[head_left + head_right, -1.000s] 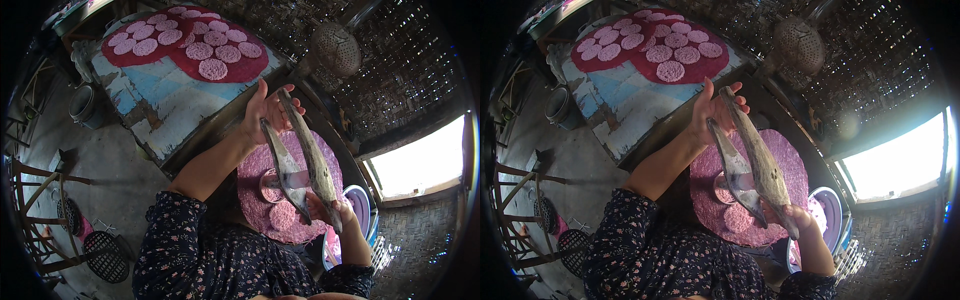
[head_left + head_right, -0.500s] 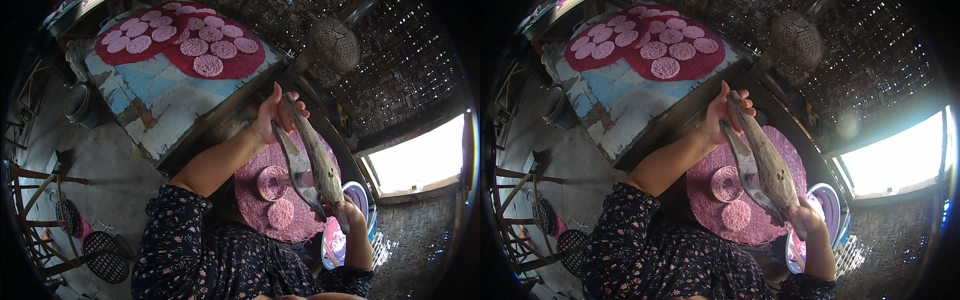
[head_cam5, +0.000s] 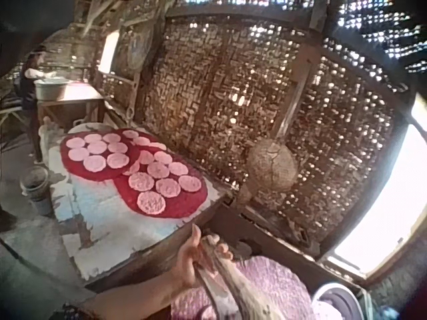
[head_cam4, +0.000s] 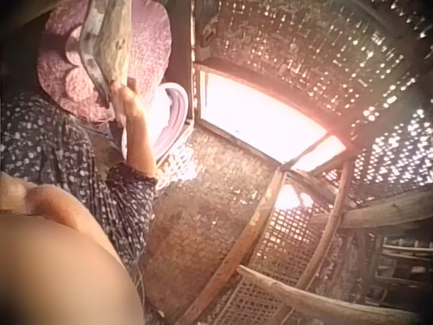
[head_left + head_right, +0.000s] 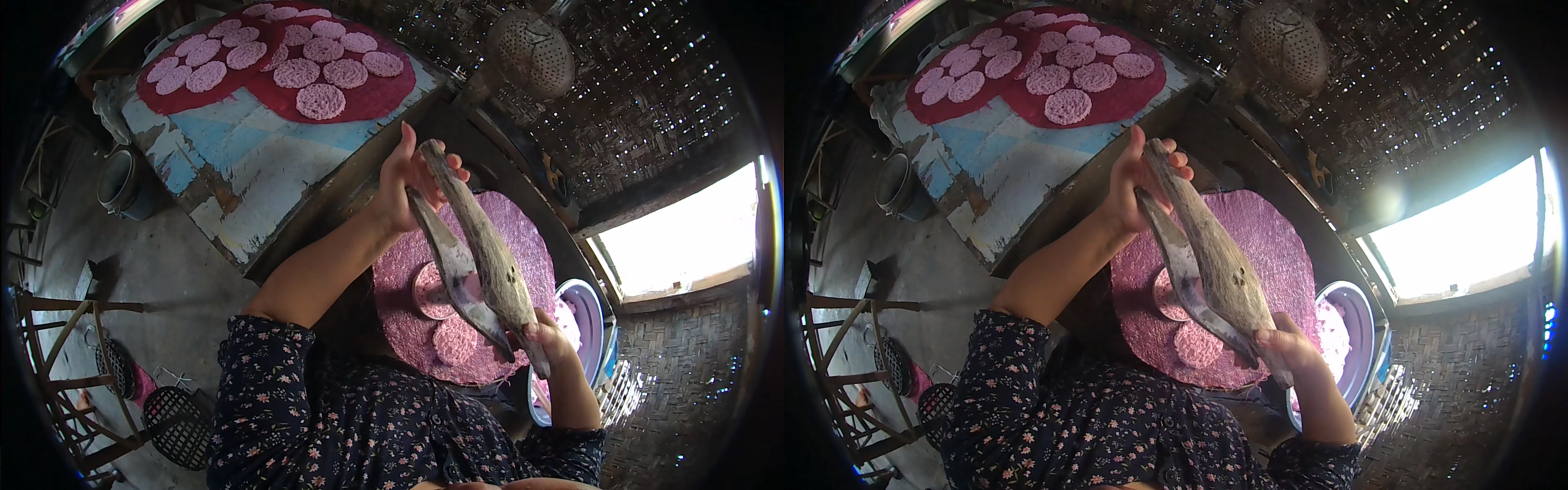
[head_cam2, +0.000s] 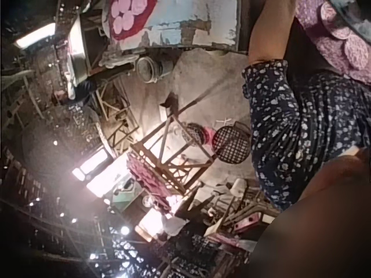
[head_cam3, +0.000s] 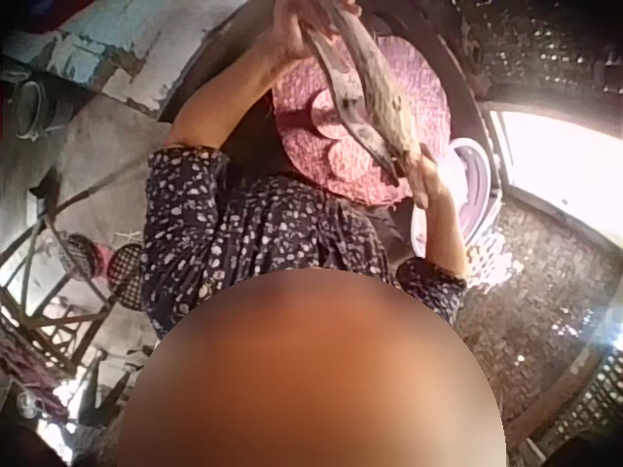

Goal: The person scoops pink dough from a basin, places it into a wooden mold, and presses it to form round discs. The finished discs are arranged on a red mat. The person repeats this process throughout the clip.

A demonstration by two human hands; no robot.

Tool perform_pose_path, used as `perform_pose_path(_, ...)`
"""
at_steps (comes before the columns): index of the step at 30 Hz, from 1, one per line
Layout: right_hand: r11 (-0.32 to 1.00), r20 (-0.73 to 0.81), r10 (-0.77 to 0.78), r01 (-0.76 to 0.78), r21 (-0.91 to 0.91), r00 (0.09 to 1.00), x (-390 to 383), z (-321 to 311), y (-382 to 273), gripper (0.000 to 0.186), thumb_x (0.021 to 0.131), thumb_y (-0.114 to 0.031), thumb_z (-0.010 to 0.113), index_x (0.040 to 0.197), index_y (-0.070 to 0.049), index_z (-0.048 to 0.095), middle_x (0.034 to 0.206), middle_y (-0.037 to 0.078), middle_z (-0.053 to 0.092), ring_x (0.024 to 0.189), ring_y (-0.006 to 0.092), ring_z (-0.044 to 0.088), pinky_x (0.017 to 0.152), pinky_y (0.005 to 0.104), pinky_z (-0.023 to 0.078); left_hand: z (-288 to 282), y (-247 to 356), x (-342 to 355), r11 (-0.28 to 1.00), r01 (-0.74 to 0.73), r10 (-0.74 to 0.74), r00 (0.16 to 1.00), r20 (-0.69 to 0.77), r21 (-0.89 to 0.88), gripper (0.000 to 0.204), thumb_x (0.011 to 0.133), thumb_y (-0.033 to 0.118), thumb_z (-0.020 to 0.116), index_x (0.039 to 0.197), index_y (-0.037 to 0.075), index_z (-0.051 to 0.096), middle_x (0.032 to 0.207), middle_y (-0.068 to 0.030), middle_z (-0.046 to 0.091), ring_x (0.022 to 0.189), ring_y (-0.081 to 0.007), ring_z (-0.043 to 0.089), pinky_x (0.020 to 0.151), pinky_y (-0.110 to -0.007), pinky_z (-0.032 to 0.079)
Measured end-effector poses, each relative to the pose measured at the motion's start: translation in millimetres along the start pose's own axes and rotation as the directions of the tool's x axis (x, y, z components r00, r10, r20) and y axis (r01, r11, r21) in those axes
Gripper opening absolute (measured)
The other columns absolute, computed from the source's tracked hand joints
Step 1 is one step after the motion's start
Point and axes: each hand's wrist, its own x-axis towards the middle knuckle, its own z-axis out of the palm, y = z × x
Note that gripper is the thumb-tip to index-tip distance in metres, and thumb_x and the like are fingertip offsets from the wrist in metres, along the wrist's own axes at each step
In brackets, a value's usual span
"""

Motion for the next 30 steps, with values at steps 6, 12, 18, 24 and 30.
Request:
perform_pose_path(6, 0.999, -0.024, 0.019, -0.020, -0.030, 1.000, -5, 7, -23, 0.068, 0.068, -0.036, 0.071, 0.108, 0.016, 0.051, 0.087, 0.021, 0.062, 0.071, 0.0262, 0.063, 0.065, 0.0343, 0.053, -4, -9, 13, 1.000, 0.021, -0.021, 1.000, 0.005, -0.002, 0.052, 0.087, 0.065, 0.040, 0.085, 0.014, 0.054, 0.079, -0.0043, 0.058, 0.086, -0.0250, 0.060, 0.072, -0.037, 0.048)
perform_pose_path(12, 0.994, 0.054, 0.046, -0.051, 0.101, 0.997, -16, 4, -3, 0.073, 0.072, -0.036, 0.068, 0.119, 0.014, 0.045, 0.098, 0.024, 0.061, 0.078, 0.0267, 0.063, 0.065, 0.0334, 0.052, -2, -14, 5, 0.973, 0.172, -0.149, 0.978, 0.147, -0.153, 0.066, 0.085, 0.070, 0.033, 0.101, 0.010, 0.053, 0.091, -0.0110, 0.061, 0.096, -0.0298, 0.059, 0.082, -0.043, 0.048)
perform_pose_path(18, 0.954, 0.081, -0.280, 0.268, 0.131, 0.957, -11, 17, -5, 0.079, 0.077, -0.051, 0.062, 0.126, 0.006, 0.039, 0.096, 0.027, 0.058, 0.073, 0.0310, 0.063, 0.056, 0.0366, 0.052, 28, 12, -4, 0.887, 0.034, -0.029, 0.999, -0.019, 0.460, 0.100, 0.079, 0.080, 0.016, 0.144, 0.004, 0.015, 0.136, -0.0205, 0.043, 0.124, -0.0294, 0.044, 0.102, -0.046, 0.031)
perform_pose_path(24, 0.871, 0.180, -0.490, 0.472, 0.138, 0.853, 35, 45, -16, 0.076, 0.081, -0.035, 0.065, 0.139, -0.001, 0.029, 0.120, 0.019, 0.052, 0.101, 0.0290, 0.059, 0.081, 0.0394, 0.049, 12, -17, -56, -0.203, -0.292, -0.158, 0.952, 0.263, 0.935, 0.080, 0.072, 0.030, 0.075, 0.138, 0.008, 0.035, 0.134, -0.0179, 0.045, 0.124, -0.0252, 0.045, 0.107, -0.041, 0.029)
perform_pose_path(30, 0.301, -0.029, -0.661, 0.229, -0.926, 0.750, 67, 44, -6, 0.028, 0.085, -0.018, 0.060, 0.111, -0.010, 0.065, 0.096, 0.008, 0.060, 0.099, 0.0224, 0.055, 0.078, 0.0334, 0.048, -28, 41, -107, 0.538, 0.081, -0.035, 0.997, -0.074, 0.839, 0.063, 0.081, 0.035, 0.064, 0.131, 0.003, 0.042, 0.130, -0.0173, 0.049, 0.120, -0.0253, 0.049, 0.104, -0.041, 0.034)
